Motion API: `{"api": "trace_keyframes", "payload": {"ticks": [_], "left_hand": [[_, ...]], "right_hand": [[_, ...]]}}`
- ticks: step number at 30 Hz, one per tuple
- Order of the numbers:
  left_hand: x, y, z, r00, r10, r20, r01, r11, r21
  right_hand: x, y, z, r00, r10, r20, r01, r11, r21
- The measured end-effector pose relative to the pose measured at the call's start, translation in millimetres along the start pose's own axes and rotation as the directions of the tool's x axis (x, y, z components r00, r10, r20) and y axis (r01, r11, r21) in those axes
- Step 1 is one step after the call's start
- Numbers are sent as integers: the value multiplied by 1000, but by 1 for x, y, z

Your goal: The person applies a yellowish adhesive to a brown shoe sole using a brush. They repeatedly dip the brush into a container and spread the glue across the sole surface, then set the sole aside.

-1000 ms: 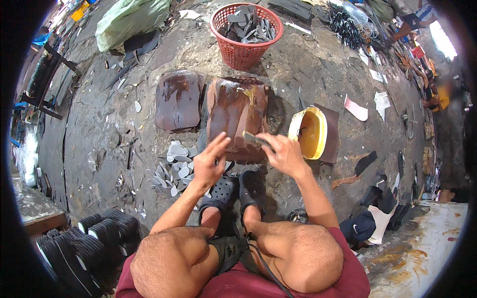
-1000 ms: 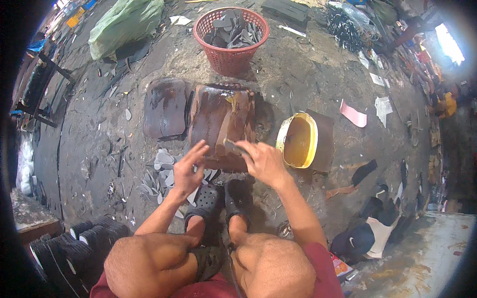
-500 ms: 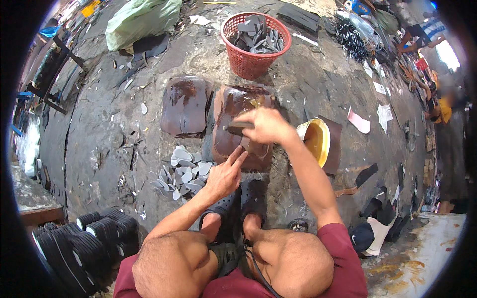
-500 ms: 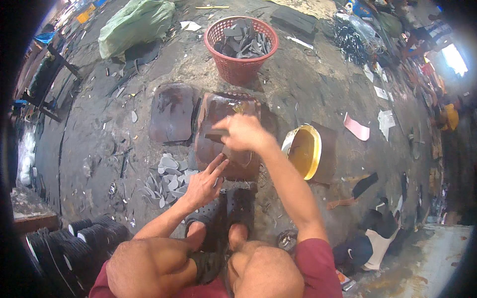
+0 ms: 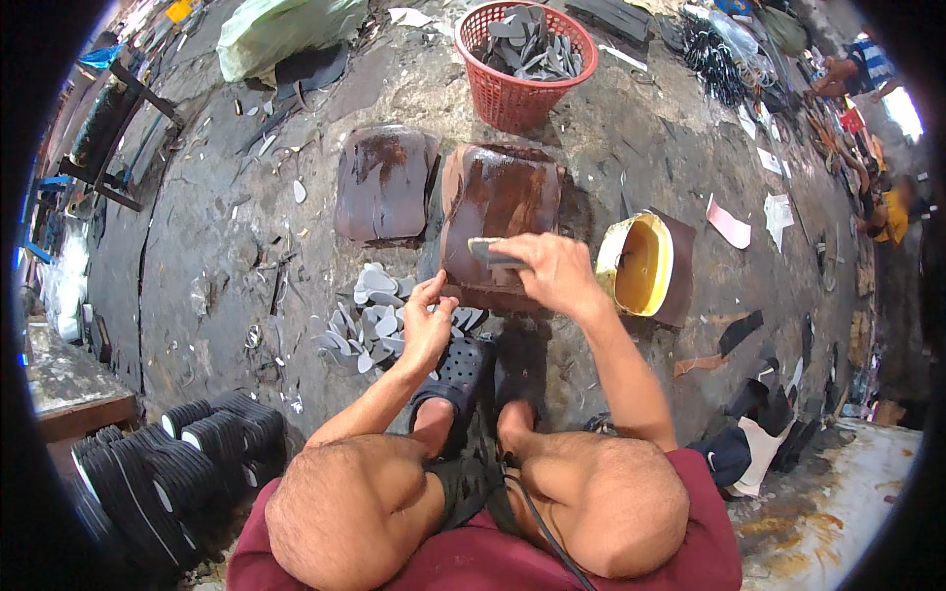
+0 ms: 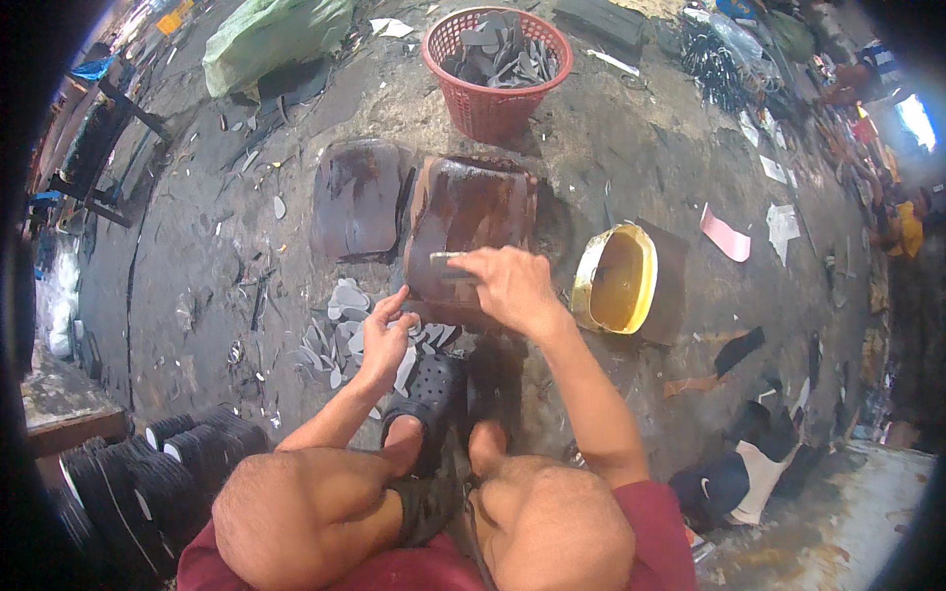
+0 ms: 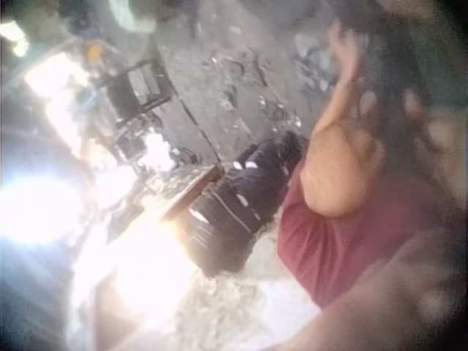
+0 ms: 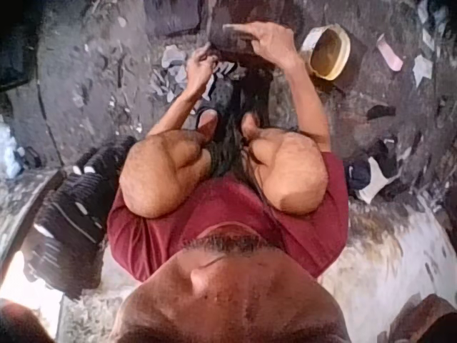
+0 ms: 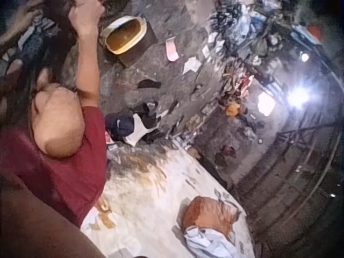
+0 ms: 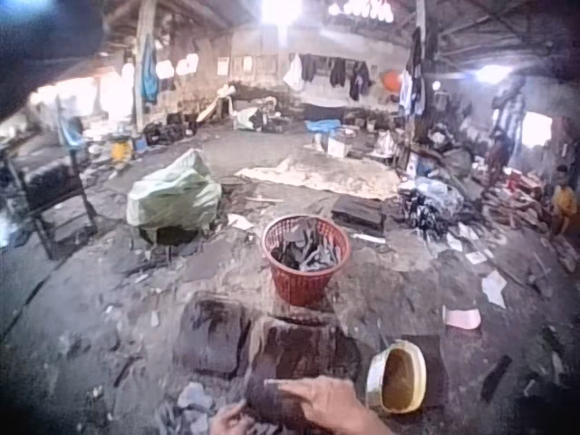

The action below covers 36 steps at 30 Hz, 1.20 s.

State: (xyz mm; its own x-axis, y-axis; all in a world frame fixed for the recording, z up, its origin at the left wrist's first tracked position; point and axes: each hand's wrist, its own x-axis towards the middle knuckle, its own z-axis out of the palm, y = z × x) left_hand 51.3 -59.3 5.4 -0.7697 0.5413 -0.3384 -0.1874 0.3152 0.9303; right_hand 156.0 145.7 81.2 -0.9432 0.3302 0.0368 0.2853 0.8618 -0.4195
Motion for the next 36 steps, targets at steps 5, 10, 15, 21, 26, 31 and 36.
{"api": "trace_keyframes", "payload": {"ticks": [5,10,15,21,26,31,36], "left_hand": [[3,7,-6,989,-54,137,56,998,-9],[0,13,3,981,-186,47,192,958,-211],[3,12,5,981,-191,42,196,949,-246],[7,39,-3,928,-336,160,371,800,-472],[29,57,27,958,-243,150,285,776,-563],[80,53,9,980,-45,-194,-71,831,-552],[146,43,-60,964,-193,-182,0,686,-728]], "right_hand": [[-47,-15,26,976,-175,-128,154,975,-162],[-57,-21,31,970,-209,-122,183,963,-197],[-64,-22,24,977,-204,-62,195,972,-128],[-72,-17,-47,881,266,-393,31,795,606],[-61,-9,-58,775,404,-487,70,710,701],[-61,-13,-41,732,422,-535,147,669,728],[-69,-15,-47,742,432,-513,77,705,705]]}}
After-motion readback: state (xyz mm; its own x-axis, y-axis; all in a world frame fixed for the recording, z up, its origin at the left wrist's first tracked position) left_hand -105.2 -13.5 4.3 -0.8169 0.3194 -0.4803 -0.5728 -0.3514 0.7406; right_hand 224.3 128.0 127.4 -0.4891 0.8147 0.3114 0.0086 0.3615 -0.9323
